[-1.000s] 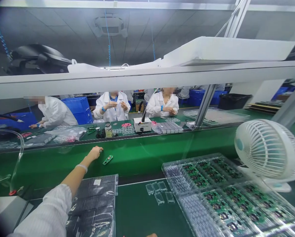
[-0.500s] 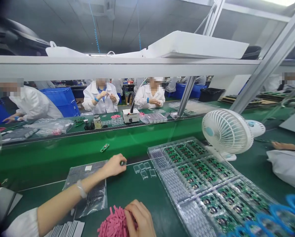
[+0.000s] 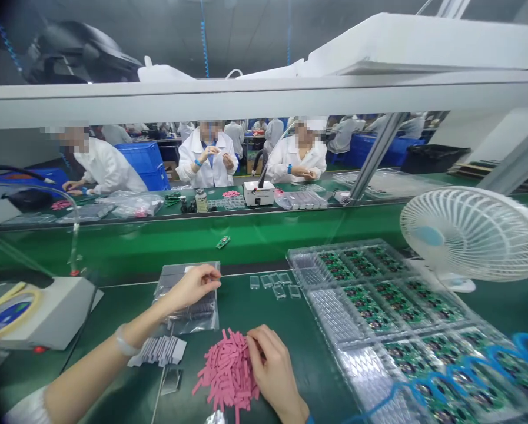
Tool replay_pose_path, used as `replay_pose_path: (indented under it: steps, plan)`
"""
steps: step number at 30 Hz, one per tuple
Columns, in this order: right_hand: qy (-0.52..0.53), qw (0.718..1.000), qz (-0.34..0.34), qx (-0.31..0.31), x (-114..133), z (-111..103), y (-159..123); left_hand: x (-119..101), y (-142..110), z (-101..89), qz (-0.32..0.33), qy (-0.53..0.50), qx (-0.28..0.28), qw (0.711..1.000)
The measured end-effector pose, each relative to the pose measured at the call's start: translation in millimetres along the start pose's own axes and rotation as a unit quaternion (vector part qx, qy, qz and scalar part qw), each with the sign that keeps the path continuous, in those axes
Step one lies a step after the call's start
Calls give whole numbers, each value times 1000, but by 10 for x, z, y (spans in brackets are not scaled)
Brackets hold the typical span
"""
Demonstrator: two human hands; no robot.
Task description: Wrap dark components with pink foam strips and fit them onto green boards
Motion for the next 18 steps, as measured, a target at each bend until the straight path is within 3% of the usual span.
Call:
replay_pose_path:
  steps: [4,9,13,18]
  plan:
    - [4,1000,-2,3,19,19,9,260,-720,-152,-27,-4,33,999]
    - [-2,1000,-3,5,38,39,4,416,-1407,58,-60,24,70,995]
    - [-4,1000,-8,1,23,70,-16,493,-1651,242,-84,54,74,992]
    - [-8,1000,-10,3,34,92,-26,485,-1725,304,-65,85,69,992]
Point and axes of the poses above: each hand's wrist, its own y-axis towards the middle knuckle, its own z-axis out of the palm, x = y × z, the point moved 4 cm from there along y, towards the middle knuckle, and after that the axes turned 5 degrees about -z, right-handed, at the moved point
